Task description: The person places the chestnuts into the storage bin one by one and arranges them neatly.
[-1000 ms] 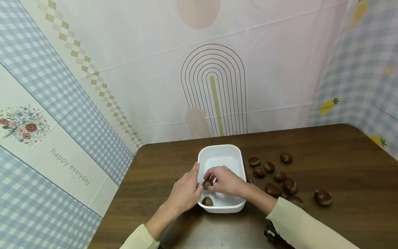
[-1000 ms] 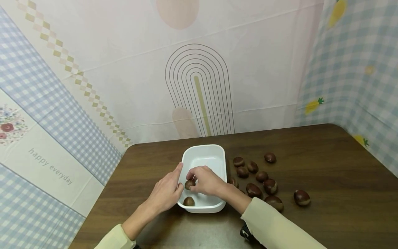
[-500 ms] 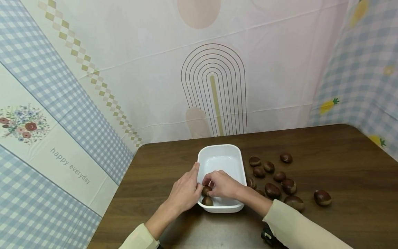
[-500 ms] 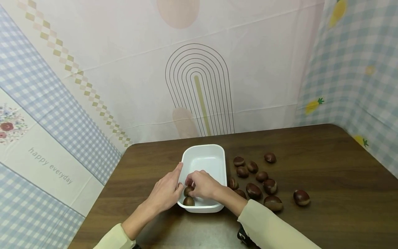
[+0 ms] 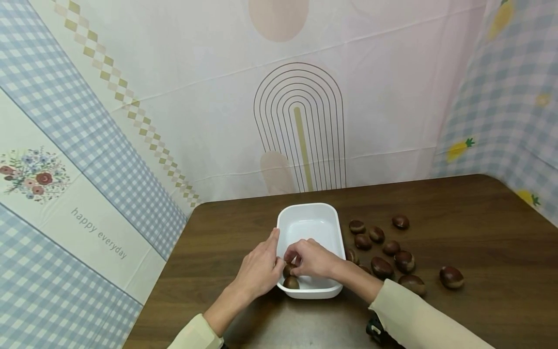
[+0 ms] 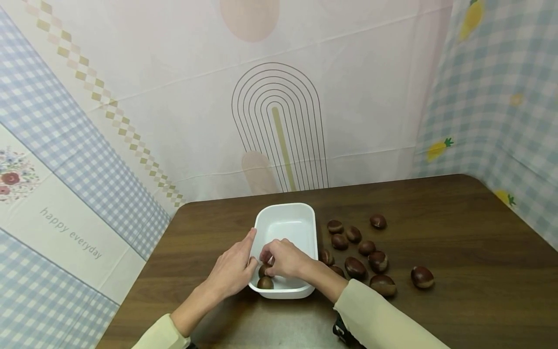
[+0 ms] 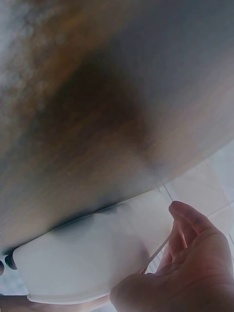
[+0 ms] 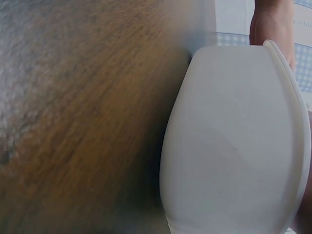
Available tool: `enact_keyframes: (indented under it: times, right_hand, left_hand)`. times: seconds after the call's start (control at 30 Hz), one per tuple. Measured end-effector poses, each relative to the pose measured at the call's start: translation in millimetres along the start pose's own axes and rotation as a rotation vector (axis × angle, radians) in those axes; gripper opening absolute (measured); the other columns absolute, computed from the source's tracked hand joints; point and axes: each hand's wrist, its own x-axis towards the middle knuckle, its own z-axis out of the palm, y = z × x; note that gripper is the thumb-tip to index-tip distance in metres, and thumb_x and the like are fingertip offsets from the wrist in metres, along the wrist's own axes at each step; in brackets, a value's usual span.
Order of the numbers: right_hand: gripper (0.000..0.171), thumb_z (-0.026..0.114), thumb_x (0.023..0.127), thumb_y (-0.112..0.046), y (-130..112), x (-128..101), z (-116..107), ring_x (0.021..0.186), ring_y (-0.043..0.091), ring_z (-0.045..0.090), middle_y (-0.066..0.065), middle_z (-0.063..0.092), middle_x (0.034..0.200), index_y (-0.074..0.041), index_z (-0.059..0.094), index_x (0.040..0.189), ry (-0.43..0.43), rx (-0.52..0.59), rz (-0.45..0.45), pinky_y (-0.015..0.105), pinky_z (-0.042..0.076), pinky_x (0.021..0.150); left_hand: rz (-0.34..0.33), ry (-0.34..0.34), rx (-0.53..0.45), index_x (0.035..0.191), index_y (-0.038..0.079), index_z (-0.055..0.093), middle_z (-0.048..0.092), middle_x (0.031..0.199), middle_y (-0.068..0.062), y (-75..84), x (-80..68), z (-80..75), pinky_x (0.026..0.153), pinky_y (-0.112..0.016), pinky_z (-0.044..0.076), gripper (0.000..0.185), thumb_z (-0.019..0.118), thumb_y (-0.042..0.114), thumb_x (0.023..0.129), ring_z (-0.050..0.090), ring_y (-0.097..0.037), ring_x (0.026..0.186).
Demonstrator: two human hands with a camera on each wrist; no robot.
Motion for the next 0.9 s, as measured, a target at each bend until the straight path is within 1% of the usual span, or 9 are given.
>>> enact_keyframes:
  times: [0.2, 0.37, 0.67, 0.77, 0.9]
  right_hand:
    - [0.018, 0.079, 0.082, -0.002, 0.8, -0.1, -0.5, 0.077, 0.010, 0.070, 0.005, 0.080, 0.094, -0.006, 0.079, 0.100, -0.001, 0.024, 0.011, 0.022, 0.053, 0.073]
    - [0.021, 0.078, 0.085, -0.003, 0.0, 0.6, -5.5, 0.081, 0.012, 0.072, 0.009, 0.079, 0.100, -0.002, 0.078, 0.106, 0.006, 0.043, 0.039, 0.024, 0.056, 0.075]
    - [0.021, 0.077, 0.088, -0.003, -2.3, 3.8, -25.7, 0.087, 0.018, 0.073, 0.011, 0.078, 0.104, 0.000, 0.076, 0.109, 0.112, 0.010, 0.021, 0.022, 0.057, 0.075]
    - [0.022, 0.077, 0.089, -0.004, -3.4, 4.0, -34.1, 0.092, 0.020, 0.073, 0.013, 0.078, 0.107, 0.001, 0.075, 0.110, 0.158, 0.014, 0.025, 0.028, 0.060, 0.078]
    - [0.022, 0.076, 0.091, -0.005, -3.5, 2.8, -46.2, 0.098, 0.026, 0.073, 0.015, 0.077, 0.111, 0.000, 0.075, 0.113, 0.234, 0.030, 0.031, 0.041, 0.061, 0.086]
  left_hand:
    - [-0.010, -0.012, -0.009, 0.161, 0.002, 0.037, 0.043, 0.165, -0.013, 0.1, 0.0, 0.0, 0.105, -0.054, 0.052, 0.069, 0.058, 0.021, 0.098, 0.058, -0.032, 0.137]
    - [-0.009, -0.010, 0.001, 0.161, 0.003, 0.037, 0.043, 0.165, -0.012, -0.2, -0.1, 0.1, 0.104, -0.053, 0.053, 0.069, 0.057, 0.020, 0.098, 0.059, -0.032, 0.136]
    - [-0.005, -0.005, 0.005, 0.161, 0.002, 0.038, 0.044, 0.165, -0.013, -0.7, 0.2, 0.6, 0.100, -0.054, 0.054, 0.068, 0.056, 0.018, 0.097, 0.060, -0.032, 0.134]
    - [-0.007, -0.009, 0.003, 0.161, 0.003, 0.038, 0.043, 0.165, -0.012, -0.3, 0.2, 0.4, 0.100, -0.054, 0.054, 0.068, 0.056, 0.018, 0.098, 0.061, -0.033, 0.133]
    - [-0.023, -0.025, -0.004, 0.162, 0.005, 0.037, 0.042, 0.166, -0.010, 0.2, 0.6, -0.2, 0.101, -0.053, 0.054, 0.067, 0.056, 0.019, 0.099, 0.061, -0.031, 0.134]
